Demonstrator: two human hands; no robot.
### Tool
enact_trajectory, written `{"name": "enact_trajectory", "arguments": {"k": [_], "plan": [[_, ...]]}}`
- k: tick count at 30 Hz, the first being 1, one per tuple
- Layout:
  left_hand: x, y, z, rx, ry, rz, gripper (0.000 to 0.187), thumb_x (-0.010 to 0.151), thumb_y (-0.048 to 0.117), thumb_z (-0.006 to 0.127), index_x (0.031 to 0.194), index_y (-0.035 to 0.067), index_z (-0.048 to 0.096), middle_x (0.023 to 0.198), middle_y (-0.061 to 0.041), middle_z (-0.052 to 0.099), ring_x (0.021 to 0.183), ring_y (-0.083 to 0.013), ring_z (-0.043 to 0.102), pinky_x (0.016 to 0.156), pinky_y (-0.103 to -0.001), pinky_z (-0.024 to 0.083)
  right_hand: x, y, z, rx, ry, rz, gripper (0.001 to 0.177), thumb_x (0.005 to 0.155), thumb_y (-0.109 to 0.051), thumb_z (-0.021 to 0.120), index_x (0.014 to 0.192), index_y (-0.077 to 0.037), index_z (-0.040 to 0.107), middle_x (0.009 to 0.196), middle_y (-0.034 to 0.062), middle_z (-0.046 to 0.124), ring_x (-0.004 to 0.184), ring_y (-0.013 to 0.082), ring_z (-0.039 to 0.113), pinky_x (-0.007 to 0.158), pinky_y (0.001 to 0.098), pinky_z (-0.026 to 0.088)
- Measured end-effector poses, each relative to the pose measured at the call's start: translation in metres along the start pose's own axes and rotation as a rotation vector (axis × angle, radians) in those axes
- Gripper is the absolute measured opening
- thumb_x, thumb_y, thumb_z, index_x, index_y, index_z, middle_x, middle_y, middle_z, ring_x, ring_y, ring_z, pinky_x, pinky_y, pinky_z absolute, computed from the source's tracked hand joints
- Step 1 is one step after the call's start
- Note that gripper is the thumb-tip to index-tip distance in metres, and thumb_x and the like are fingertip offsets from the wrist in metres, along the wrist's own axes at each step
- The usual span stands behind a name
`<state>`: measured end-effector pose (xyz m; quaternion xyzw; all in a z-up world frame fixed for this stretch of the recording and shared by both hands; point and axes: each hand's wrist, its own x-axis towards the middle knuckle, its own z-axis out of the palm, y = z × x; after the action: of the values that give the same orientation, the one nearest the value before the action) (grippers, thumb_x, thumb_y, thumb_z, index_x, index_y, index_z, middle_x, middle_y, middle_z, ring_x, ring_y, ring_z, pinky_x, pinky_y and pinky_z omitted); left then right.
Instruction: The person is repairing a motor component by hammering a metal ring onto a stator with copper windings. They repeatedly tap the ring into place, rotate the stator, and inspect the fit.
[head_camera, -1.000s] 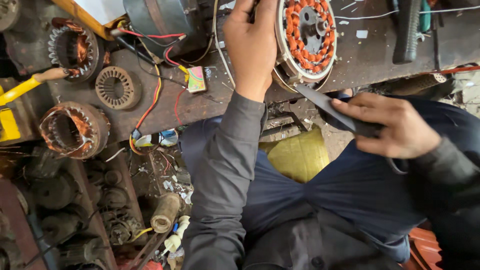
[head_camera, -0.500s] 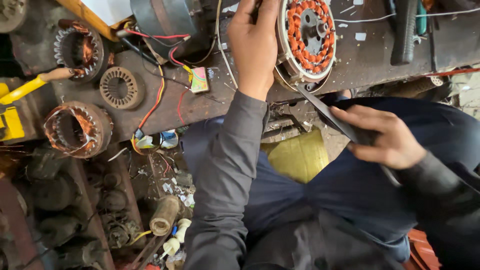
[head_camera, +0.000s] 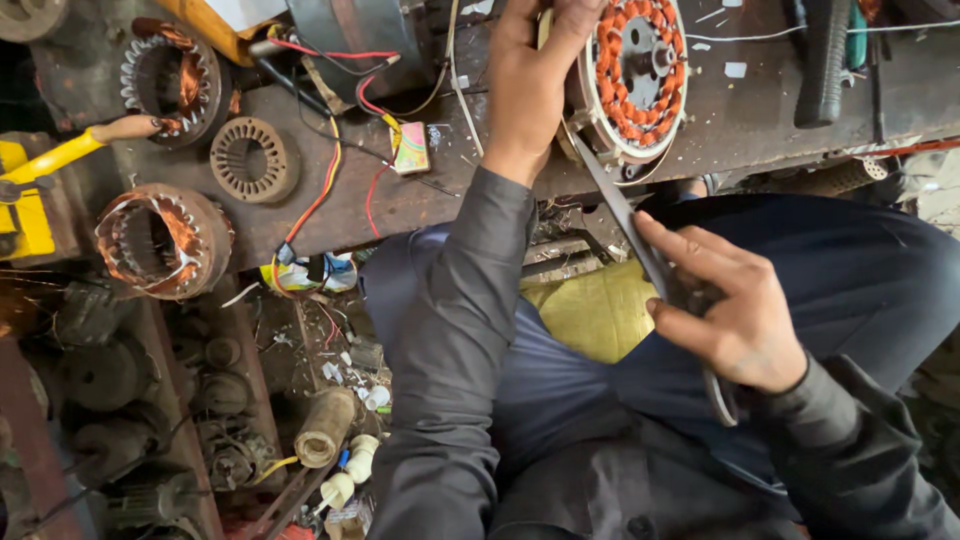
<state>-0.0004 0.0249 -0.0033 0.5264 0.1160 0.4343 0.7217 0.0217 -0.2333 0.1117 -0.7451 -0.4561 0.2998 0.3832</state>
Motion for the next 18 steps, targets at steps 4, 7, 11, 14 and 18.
{"name": "enact_trajectory", "arguments": {"k": [4, 7, 11, 14, 18], "plan": [[0.003, -0.005, 0.006, -0.096, 0.029, -0.010, 0.019, 0.106, 0.012, 0.072, 0.094, 0.003, 0.061, 0.087, 0.007, 0.056, 0.084, -0.0042, 0.051, 0.081, -0.024, 0.043, -0.001, 0.009, 0.012, 0.445, 0.022, 0.144, 0.075, 0.071, 0.003, 0.069, 0.144, 0.000, 0.055, 0.094, 0.0014, 0.054, 0.083, 0.0098, 0.053, 0.072, 0.0240, 0.046], [0.006, -0.005, 0.010, -0.086, 0.052, 0.031, 0.025, 0.108, 0.011, 0.072, 0.089, 0.005, 0.055, 0.085, 0.008, 0.051, 0.082, -0.0039, 0.046, 0.079, -0.023, 0.040, -0.001, 0.018, 0.044, 0.626, 0.108, 0.079, 0.073, 0.077, 0.005, 0.068, 0.147, 0.004, 0.051, 0.101, 0.0037, 0.052, 0.085, 0.0083, 0.053, 0.073, 0.0220, 0.044], [0.002, -0.001, 0.009, -0.058, 0.074, -0.026, 0.015, 0.104, 0.012, 0.069, 0.096, 0.004, 0.059, 0.090, 0.006, 0.057, 0.085, -0.0050, 0.050, 0.081, -0.024, 0.043, 0.000, 0.023, 0.060, 0.171, 0.227, -0.087, 0.074, 0.072, 0.003, 0.073, 0.145, 0.003, 0.056, 0.089, 0.0047, 0.046, 0.074, 0.0106, 0.046, 0.067, 0.0240, 0.040], [0.003, 0.009, 0.009, 0.084, 0.053, -0.003, 0.019, 0.109, 0.015, 0.070, 0.097, 0.002, 0.061, 0.089, 0.004, 0.058, 0.082, -0.0063, 0.049, 0.078, -0.024, 0.043, -0.006, 0.018, 0.046, 0.173, 0.148, 0.035, 0.073, 0.074, 0.002, 0.073, 0.145, 0.004, 0.057, 0.092, 0.0077, 0.051, 0.072, 0.0127, 0.048, 0.065, 0.0253, 0.042], [0.002, 0.033, 0.010, 0.296, 0.037, 0.149, 0.022, 0.110, 0.026, 0.066, 0.118, 0.007, 0.061, 0.115, -0.002, 0.070, 0.110, -0.0136, 0.066, 0.101, -0.026, 0.050, -0.017, 0.011, -0.002, -0.048, 0.200, -0.234, 0.069, 0.073, -0.004, 0.075, 0.140, 0.000, 0.058, 0.105, 0.0092, 0.061, 0.087, 0.0146, 0.059, 0.079, 0.0293, 0.049]]}}
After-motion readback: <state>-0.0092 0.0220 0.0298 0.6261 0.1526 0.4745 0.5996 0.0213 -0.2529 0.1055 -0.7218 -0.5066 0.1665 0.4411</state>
